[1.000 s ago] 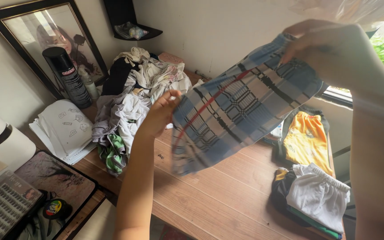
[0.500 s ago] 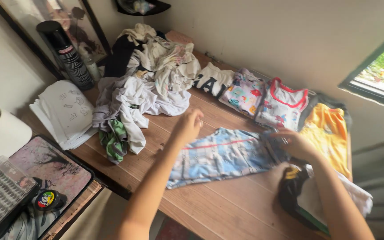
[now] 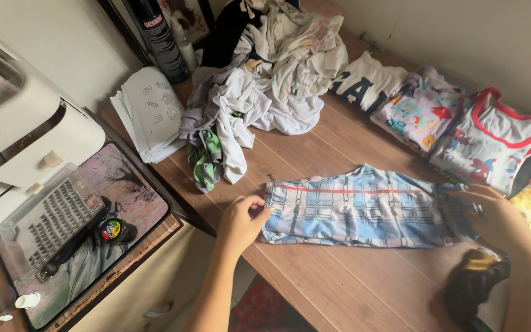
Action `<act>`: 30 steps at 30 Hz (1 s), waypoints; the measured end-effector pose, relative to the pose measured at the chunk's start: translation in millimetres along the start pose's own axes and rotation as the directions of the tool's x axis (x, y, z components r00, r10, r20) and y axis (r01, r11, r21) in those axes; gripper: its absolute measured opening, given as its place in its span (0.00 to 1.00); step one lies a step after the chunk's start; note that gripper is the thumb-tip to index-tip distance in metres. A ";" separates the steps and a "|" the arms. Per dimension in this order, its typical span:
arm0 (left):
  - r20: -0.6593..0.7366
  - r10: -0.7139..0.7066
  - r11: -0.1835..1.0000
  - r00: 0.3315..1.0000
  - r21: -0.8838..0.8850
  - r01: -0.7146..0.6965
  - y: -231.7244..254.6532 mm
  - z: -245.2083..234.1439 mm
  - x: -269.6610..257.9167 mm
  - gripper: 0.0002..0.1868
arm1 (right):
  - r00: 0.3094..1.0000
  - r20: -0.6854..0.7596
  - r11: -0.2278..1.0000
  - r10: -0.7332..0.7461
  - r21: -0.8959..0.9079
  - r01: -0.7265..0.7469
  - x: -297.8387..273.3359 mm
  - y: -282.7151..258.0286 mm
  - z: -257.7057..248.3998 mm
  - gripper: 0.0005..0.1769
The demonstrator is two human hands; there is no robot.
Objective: The person folds items of clothing by hand on a wooden surface, including a long-sleeved shirt, a pair of patterned shorts, and another shirt, before placing them into neat stacks.
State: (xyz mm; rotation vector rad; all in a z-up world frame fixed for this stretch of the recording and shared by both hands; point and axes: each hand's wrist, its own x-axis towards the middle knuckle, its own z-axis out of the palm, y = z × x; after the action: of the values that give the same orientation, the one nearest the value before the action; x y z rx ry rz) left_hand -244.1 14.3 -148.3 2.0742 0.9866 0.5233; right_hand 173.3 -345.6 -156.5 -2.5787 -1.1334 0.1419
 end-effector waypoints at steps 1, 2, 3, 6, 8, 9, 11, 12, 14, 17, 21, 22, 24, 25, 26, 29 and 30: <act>-0.036 0.043 0.999 0.998 0.032 -0.042 4.9 1.7 -1.5 0.18 | 1.000 -0.010 1.000 -0.013 0.008 0.013 -0.2 -2.0 1.3 0.36; -0.065 0.092 0.994 0.994 0.057 -0.089 10.3 4.0 -2.1 0.19 | 1.000 -0.024 1.000 -0.020 0.009 0.020 -2.3 -2.4 -2.1 0.36; -0.058 0.111 0.994 0.992 0.030 -0.109 14.0 3.9 -3.5 0.20 | 1.000 -0.024 1.000 0.000 0.014 0.000 -4.3 -4.9 -3.0 0.36; -0.030 0.218 0.976 0.976 -0.012 -0.218 23.0 7.0 -9.0 0.21 | 0.999 -0.036 0.999 0.014 0.031 -0.013 -7.3 -12.8 -9.1 0.35; 0.005 0.360 0.933 0.933 0.027 -0.360 23.9 11.7 -9.7 0.15 | 0.997 -0.064 0.997 -0.035 0.061 0.039 -7.2 -16.5 -13.3 0.34; -0.056 0.438 0.899 0.897 0.052 -0.435 25.2 19.5 -12.5 0.14 | 0.997 -0.074 0.997 -0.014 0.079 0.020 -8.3 -17.9 -15.5 0.33; -0.172 0.584 0.812 0.793 0.121 -0.572 29.4 43.1 -17.8 0.12 | 0.995 -0.097 0.993 0.029 0.118 -0.017 -9.7 -21.6 -16.9 0.31; -0.130 0.610 0.793 0.782 0.104 -0.601 31.4 56.7 -14.4 0.14 | 0.993 -0.108 0.989 0.041 0.145 -0.025 -10.1 -22.7 -18.0 0.30; -0.051 0.658 0.753 0.751 0.066 -0.655 35.9 82.4 -3.4 0.18 | 0.990 -0.129 0.980 0.062 0.196 -0.036 -10.5 -24.4 -20.2 0.28; 0.154 0.617 0.771 0.772 0.082 -0.632 40.4 106.1 6.0 0.24 | 0.978 -0.194 0.985 0.074 0.168 -0.042 -11.3 -22.7 -20.7 0.28; 0.305 0.597 0.667 0.742 0.326 -0.670 32.2 101.4 7.5 0.40 | 0.973 -0.221 0.996 0.063 0.071 -0.048 -10.2 -5.3 -18.7 0.30; 0.355 0.541 0.669 0.763 0.368 -0.646 31.1 96.7 7.7 0.44 | 0.973 -0.219 0.996 0.072 0.067 -0.058 -10.8 -0.1 -16.8 0.31; 0.406 0.440 0.685 0.801 0.425 -0.592 30.1 82.3 5.1 0.51 | 0.972 -0.219 0.995 0.080 0.073 -0.065 -11.4 9.9 -13.7 0.31; 0.412 0.399 0.701 0.819 0.439 -0.562 29.8 72.8 2.7 0.55 | 0.972 -0.221 0.995 0.080 0.083 -0.063 -11.0 14.5 -13.4 0.31; 0.415 0.357 0.714 0.837 0.456 -0.531 30.4 63.6 1.2 0.59 | 0.971 -0.224 0.994 0.078 0.095 -0.058 -9.9 17.6 -12.5 0.30; 0.489 0.178 0.729 0.854 0.517 -0.448 34.6 46.1 1.1 0.67 | 0.971 -0.222 0.993 0.086 0.099 -0.066 -9.2 19.1 -10.7 0.34; 0.463 0.221 0.734 0.858 0.501 -0.459 34.1 42.0 0.5 0.66 | 0.973 -0.213 0.994 0.084 0.086 -0.067 -9.6 17.7 -12.3 0.34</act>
State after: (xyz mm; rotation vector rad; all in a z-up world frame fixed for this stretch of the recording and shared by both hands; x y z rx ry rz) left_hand -201.2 -18.7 -147.7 2.8271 0.5599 -0.0493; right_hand 181.8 -366.9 -151.0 -2.4974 -0.9325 -0.0754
